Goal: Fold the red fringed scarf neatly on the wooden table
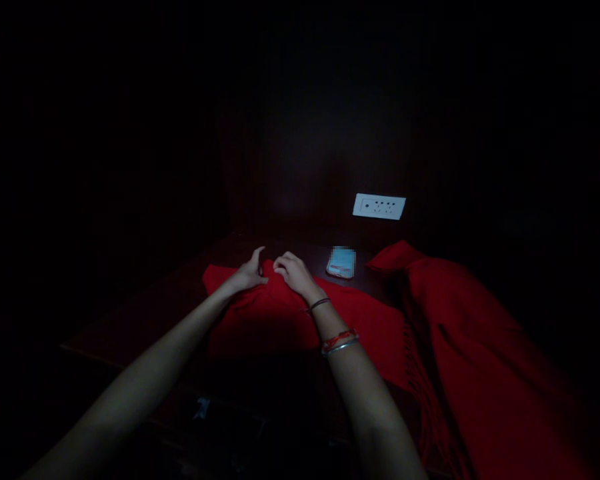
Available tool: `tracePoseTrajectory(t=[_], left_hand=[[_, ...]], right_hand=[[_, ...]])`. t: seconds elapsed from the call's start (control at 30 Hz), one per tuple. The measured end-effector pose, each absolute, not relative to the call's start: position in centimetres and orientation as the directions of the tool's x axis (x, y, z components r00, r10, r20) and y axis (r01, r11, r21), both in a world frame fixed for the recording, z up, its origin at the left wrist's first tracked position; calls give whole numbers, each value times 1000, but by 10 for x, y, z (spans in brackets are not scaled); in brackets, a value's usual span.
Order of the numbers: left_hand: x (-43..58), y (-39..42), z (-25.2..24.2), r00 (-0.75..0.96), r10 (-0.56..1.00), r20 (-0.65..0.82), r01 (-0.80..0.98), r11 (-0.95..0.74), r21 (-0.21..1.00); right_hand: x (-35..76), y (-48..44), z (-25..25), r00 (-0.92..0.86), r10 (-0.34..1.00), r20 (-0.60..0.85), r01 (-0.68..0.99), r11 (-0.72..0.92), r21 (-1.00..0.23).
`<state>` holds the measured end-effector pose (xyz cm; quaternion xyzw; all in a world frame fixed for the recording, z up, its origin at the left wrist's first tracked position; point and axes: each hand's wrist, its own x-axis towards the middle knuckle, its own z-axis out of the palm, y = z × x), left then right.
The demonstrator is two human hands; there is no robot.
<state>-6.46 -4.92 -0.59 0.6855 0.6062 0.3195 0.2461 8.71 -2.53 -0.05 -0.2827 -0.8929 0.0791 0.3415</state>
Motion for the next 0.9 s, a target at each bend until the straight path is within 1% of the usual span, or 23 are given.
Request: tracePoseTrajectory(t=[0.03, 0.07, 0.1, 0.2, 0.27, 0.33, 0.37, 0.43, 0.47, 0.53, 0.6, 0.67, 0.7, 0.77, 0.8, 0.83, 0.9], left_hand=[[-63, -50, -5, 43, 984, 172, 723, -149, 675], [-62, -51, -4, 42, 984, 173, 743, -147, 653], [-62, -52, -2, 46, 988, 149, 734, -134, 666], [-70, -61, 8, 129, 992, -10, 594, -69, 802], [-79, -68, 16, 198, 977, -74, 554, -49, 831], [-86, -74, 21, 228, 971, -74, 618, -86, 781], [-86, -75, 22, 216, 975, -57, 662, -103, 742], [-83, -76, 21, 157, 987, -17, 711, -102, 695], [-80, -74, 19, 122, 992, -5, 702, -83, 707], [-74, -70, 13, 65, 998, -13, 611, -30, 791], [-69, -63, 8, 50, 997, -58, 447, 29, 894], [-65, -56, 3, 13, 997, -78, 295, 71, 953], [-64, -53, 1, -37, 997, -60, 251, 68, 966], [-59, -47, -3, -149, 989, 23, 235, 13, 972], [-57, -45, -5, -175, 983, 61, 253, -14, 967], [-54, -44, -7, -165, 983, 78, 271, -30, 962], [-51, -45, -10, -52, 998, 46, 278, -30, 960]], right_hand=[[87, -25, -1, -603, 564, 564, 462, 824, -329], [87, -24, -2, -599, 569, 563, 473, 819, -325], [87, -24, -2, -597, 574, 560, 484, 815, -320], [87, -25, -2, -592, 589, 551, 510, 803, -310], [88, -26, 0, -581, 594, 557, 519, 797, -308], [88, -27, 1, -571, 594, 567, 523, 795, -306], [89, -27, 1, -570, 593, 569, 523, 796, -306], [89, -27, 2, -574, 590, 567, 517, 799, -308], [89, -27, 1, -577, 589, 566, 512, 800, -312], [90, -27, 1, -578, 591, 563, 503, 801, -325], [90, -26, -1, -574, 597, 561, 495, 798, -343], [91, -26, -3, -563, 608, 561, 492, 791, -363], [91, -26, -4, -552, 613, 565, 492, 787, -373], [91, -26, -5, -527, 618, 583, 487, 782, -389], [91, -26, -4, -516, 617, 595, 480, 783, -395], [91, -26, -4, -508, 614, 605, 472, 785, -401], [91, -27, -1, -501, 614, 610, 466, 785, -407]])
